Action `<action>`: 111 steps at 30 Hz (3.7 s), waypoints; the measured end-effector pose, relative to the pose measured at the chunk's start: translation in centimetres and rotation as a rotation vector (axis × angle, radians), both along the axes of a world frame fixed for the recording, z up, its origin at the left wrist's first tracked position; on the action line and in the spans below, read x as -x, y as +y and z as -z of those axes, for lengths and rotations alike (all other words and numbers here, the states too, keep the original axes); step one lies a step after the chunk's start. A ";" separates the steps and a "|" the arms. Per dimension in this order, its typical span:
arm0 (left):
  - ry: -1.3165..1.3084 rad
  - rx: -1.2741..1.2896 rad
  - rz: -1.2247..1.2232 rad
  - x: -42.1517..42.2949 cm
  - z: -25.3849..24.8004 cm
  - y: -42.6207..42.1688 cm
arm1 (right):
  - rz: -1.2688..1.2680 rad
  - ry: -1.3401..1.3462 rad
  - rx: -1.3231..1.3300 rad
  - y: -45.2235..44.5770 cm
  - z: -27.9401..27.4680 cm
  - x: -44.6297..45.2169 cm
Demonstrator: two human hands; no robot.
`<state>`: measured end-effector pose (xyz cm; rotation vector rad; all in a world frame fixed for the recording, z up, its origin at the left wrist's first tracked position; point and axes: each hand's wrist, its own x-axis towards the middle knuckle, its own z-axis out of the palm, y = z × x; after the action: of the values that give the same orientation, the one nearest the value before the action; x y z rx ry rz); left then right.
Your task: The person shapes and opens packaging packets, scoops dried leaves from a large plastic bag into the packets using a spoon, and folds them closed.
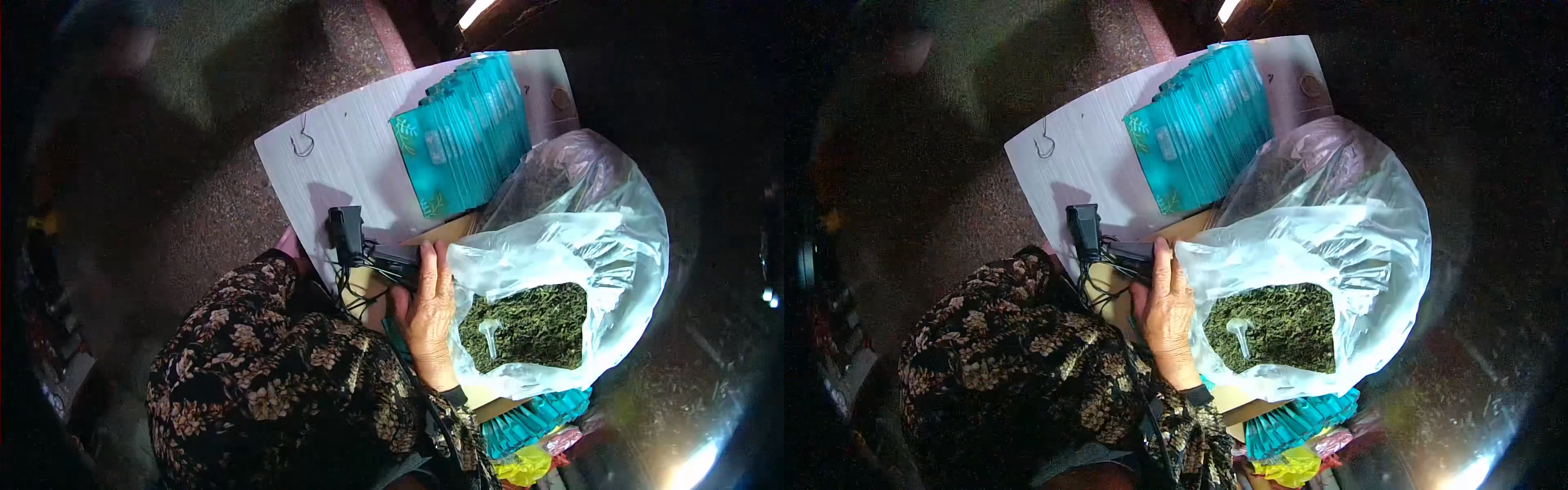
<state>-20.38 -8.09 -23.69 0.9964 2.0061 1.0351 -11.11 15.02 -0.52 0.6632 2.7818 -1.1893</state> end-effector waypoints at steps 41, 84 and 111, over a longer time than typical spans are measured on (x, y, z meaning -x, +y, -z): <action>-0.150 -0.238 -0.056 4.8 -1.1 9.6 | -0.034 0.198 -0.440 4.6 5.0 -6.7; 0.199 -0.789 0.048 7.1 -7.4 19.6 | 0.715 0.444 0.106 -0.7 9.6 -19.7; -0.405 -1.023 0.972 -6.1 -24.5 18.7 | 0.971 -0.143 -0.595 3.8 13.3 -26.3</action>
<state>-14.31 10.61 0.82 1.7947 0.3945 1.4665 15.20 18.87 -13.85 2.1865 2.6685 -0.2294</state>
